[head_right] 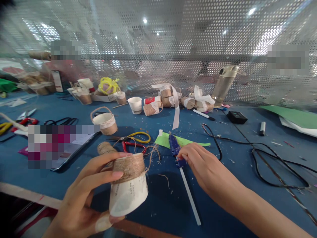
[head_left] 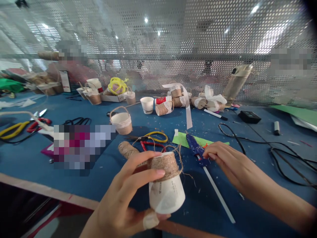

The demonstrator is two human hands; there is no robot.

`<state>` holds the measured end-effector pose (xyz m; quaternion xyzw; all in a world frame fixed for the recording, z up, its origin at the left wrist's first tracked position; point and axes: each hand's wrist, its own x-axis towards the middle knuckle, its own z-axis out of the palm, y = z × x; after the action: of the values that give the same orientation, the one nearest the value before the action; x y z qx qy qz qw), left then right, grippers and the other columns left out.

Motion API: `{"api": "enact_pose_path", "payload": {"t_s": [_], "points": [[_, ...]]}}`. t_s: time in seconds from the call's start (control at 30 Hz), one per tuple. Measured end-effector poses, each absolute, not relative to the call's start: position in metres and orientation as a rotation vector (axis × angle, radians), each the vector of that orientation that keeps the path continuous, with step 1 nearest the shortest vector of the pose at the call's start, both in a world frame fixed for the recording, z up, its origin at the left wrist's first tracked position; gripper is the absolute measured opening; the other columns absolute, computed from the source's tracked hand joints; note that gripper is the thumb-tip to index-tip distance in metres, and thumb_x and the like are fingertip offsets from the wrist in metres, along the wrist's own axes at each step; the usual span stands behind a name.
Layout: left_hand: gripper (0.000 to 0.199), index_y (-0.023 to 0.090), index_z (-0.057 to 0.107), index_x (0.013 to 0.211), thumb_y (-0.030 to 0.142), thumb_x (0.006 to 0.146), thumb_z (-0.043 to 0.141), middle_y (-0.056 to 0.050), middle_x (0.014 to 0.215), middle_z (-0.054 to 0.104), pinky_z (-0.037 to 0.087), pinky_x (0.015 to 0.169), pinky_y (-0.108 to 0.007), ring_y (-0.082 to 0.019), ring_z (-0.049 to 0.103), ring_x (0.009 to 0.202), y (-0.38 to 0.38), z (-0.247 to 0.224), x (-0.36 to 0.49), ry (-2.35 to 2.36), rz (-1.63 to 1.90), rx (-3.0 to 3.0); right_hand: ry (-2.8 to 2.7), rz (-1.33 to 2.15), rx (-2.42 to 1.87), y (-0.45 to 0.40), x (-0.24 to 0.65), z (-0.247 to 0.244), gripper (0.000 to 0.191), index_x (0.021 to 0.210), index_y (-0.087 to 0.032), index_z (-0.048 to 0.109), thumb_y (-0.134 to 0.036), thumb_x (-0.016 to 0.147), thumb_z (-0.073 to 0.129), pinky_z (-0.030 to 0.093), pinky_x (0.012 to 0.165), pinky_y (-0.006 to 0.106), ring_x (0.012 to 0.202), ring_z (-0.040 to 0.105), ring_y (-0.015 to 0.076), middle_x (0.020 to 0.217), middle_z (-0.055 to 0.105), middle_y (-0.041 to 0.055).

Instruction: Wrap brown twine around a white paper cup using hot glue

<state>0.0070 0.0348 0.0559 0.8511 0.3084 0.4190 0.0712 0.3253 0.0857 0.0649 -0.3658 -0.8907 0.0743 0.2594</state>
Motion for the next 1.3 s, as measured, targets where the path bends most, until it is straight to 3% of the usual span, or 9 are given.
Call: {"api": "enact_pose_path", "payload": {"t_s": [0.2,0.53,0.77,0.97,1.17,1.3], "points": [[0.053,0.021,0.050,0.132,0.034,0.086,0.071,-0.015,0.146,0.045,0.052,0.104,-0.041,-0.030,0.052,0.131,0.035,0.056,0.006,0.923,1.261,2.564,-2.439,0.274,-1.014,0.081,0.324,0.065,0.025,0.109,-0.023,0.051,-0.008,0.099,0.034,0.051,0.083,0.039,0.095,0.061,0.0216,0.103,0.063,0.0079],[0.053,0.019,0.050,0.130,0.036,0.085,0.073,-0.013,0.146,0.044,0.049,0.109,-0.034,-0.026,0.052,0.133,0.035,0.057,0.008,0.880,1.252,2.552,-2.469,0.213,-0.959,0.080,0.322,0.063,0.023,0.112,-0.025,0.053,-0.012,0.101,0.037,0.055,0.086,0.037,0.096,0.066,0.0200,0.104,0.066,0.0059],[0.053,0.020,0.051,0.131,0.043,0.087,0.070,-0.017,0.147,0.045,0.057,0.099,-0.036,-0.030,0.056,0.130,0.034,0.053,0.005,0.866,1.230,2.554,-2.488,0.239,-0.925,0.078,0.323,0.062,0.029,0.118,-0.024,0.057,-0.011,0.099,0.040,0.055,0.096,0.038,0.104,0.068,0.0204,0.111,0.069,0.0067],[0.054,0.019,0.053,0.131,0.040,0.085,0.072,-0.018,0.145,0.050,0.061,0.093,-0.036,-0.032,0.058,0.128,0.034,0.051,0.003,0.859,1.275,2.550,-2.427,0.222,-0.858,0.076,0.318,0.063,0.029,0.117,-0.023,0.058,-0.010,0.100,0.039,0.059,0.089,0.033,0.097,0.070,0.0193,0.105,0.071,0.0064],[0.041,0.020,0.053,0.129,0.048,0.099,0.048,-0.016,0.144,0.049,0.059,0.097,-0.038,-0.030,0.056,0.130,0.029,0.051,0.010,0.960,1.336,2.403,-2.500,0.166,-0.788,0.073,0.311,0.069,0.028,0.114,-0.020,0.061,-0.010,0.100,0.039,0.060,0.088,0.031,0.094,0.071,0.0197,0.105,0.073,0.0065],[0.036,0.023,0.053,0.129,0.039,0.096,0.056,-0.014,0.144,0.050,0.061,0.095,-0.036,-0.028,0.058,0.128,0.030,0.051,0.008,0.969,1.253,2.365,-2.440,0.096,-0.734,0.075,0.303,0.075,0.034,0.106,-0.019,0.064,-0.016,0.105,0.030,0.062,0.082,0.026,0.084,0.074,0.0177,0.093,0.075,0.0059]]}}
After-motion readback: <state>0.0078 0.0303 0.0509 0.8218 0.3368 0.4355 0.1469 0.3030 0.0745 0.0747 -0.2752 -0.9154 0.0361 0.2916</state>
